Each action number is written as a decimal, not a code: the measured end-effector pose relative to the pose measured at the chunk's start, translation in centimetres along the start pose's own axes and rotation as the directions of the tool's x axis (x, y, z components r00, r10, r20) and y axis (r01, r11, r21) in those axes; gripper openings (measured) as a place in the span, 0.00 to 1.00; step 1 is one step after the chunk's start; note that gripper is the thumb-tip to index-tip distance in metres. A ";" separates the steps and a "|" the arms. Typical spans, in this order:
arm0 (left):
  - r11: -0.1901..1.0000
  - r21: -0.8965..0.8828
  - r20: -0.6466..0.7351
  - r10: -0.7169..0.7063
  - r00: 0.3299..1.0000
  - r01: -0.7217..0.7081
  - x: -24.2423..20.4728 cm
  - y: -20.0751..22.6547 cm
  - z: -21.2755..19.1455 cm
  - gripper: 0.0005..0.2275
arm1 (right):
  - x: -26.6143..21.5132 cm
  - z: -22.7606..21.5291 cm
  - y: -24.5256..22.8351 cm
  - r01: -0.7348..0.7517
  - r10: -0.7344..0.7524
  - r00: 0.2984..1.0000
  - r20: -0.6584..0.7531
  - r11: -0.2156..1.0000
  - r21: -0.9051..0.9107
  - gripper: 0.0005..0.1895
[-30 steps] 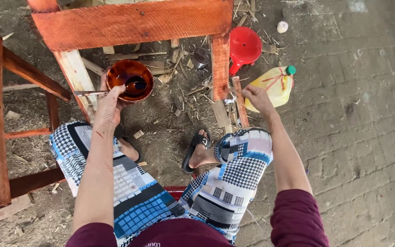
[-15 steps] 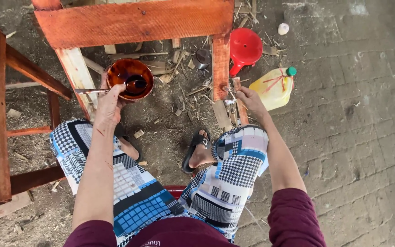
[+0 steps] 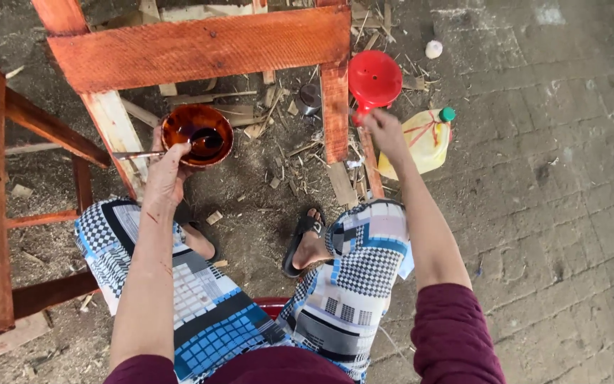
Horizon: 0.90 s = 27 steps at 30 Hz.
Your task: The person paints a wooden chair frame with a reddish-brown liquid using a paintbrush. They repeatedly dip the brush into a small bowl held in the left hand and apply the liquid to the chair's legs and crossbars. The person also briefly holds a piece of wood in the left hand while continuing to paint.
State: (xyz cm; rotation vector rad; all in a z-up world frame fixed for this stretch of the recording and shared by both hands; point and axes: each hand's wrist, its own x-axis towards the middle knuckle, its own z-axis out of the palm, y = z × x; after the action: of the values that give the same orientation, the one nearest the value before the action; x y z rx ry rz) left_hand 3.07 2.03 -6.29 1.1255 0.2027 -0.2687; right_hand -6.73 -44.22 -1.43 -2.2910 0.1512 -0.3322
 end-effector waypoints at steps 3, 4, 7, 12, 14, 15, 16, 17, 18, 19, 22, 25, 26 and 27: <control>0.999 0.034 0.016 0.010 1.000 -0.011 0.4 -0.6 -0.1 0.22 | 3.8 -0.3 2.6 -0.084 0.081 0.992 -0.101 0.996 -0.028 0.11; 0.999 0.036 0.017 0.004 1.000 -0.005 0.0 -0.5 0.1 0.22 | 2.7 -0.1 3.4 -0.090 0.087 0.991 -0.101 0.996 -0.028 0.11; 0.999 0.044 0.031 0.019 0.999 -0.021 -0.1 0.2 0.3 0.23 | -0.3 -0.2 4.0 -0.071 0.067 0.997 -0.031 0.987 -0.147 0.16; 1.000 0.002 0.042 0.009 0.999 -0.010 1.3 -1.6 -1.7 0.23 | -1.6 -2.7 4.2 -0.123 0.151 0.985 0.079 0.952 -0.280 0.17; 1.000 -0.006 0.048 0.010 0.999 -0.010 0.3 -0.8 -1.0 0.23 | 1.0 -3.2 2.0 -0.117 0.127 0.992 0.012 0.945 -0.305 0.17; 1.000 -0.015 0.056 0.017 0.998 -0.016 0.1 -0.2 -0.3 0.23 | 2.7 -3.7 0.7 -0.108 0.094 0.994 -0.056 0.937 -0.331 0.18; 1.000 -0.019 0.059 0.022 0.998 -0.021 0.3 -0.6 -0.5 0.23 | 3.5 -3.7 -0.2 -0.104 0.089 0.994 -0.060 0.937 -0.334 0.18; 0.999 -0.027 0.068 0.025 0.997 -0.023 0.4 -1.0 -0.6 0.23 | 4.0 -3.7 -1.1 -0.149 0.117 0.986 -0.121 0.939 -0.310 0.15; 0.999 -0.035 0.077 0.027 0.997 -0.025 0.6 -1.4 -0.9 0.23 | 4.6 -3.6 -2.0 -0.193 0.145 0.973 -0.181 0.940 -0.283 0.13; 0.999 -0.034 0.077 0.026 0.997 -0.023 0.2 -0.9 -0.4 0.23 | 3.7 -3.1 -1.2 -0.195 0.147 0.972 -0.181 0.939 -0.282 0.13; 0.998 -0.071 0.083 0.008 0.996 -0.002 -0.5 0.2 0.3 0.22 | 1.2 -2.2 2.8 -0.199 0.164 0.977 -0.135 0.932 -0.303 0.18; 0.999 -0.050 0.082 0.011 0.997 -0.007 -0.7 0.8 0.4 0.23 | -0.5 -3.3 3.6 -0.194 0.228 0.972 0.061 0.917 -0.348 0.16; 1.000 -0.025 0.085 0.017 0.996 -0.014 -1.3 1.5 1.0 0.23 | -0.2 -3.9 -0.4 -0.190 0.207 0.978 0.024 0.932 -0.309 0.14; 1.000 0.000 0.087 0.019 0.996 -0.019 -2.1 2.2 1.5 0.23 | -0.2 -4.6 -4.3 -0.185 0.189 0.982 -0.012 0.945 -0.269 0.13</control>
State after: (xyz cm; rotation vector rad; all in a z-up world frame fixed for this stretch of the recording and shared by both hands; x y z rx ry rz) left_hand 1.77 1.74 -3.15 1.1134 0.1146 -0.3000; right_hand -8.26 -44.49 4.69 -2.5218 0.4273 -0.2065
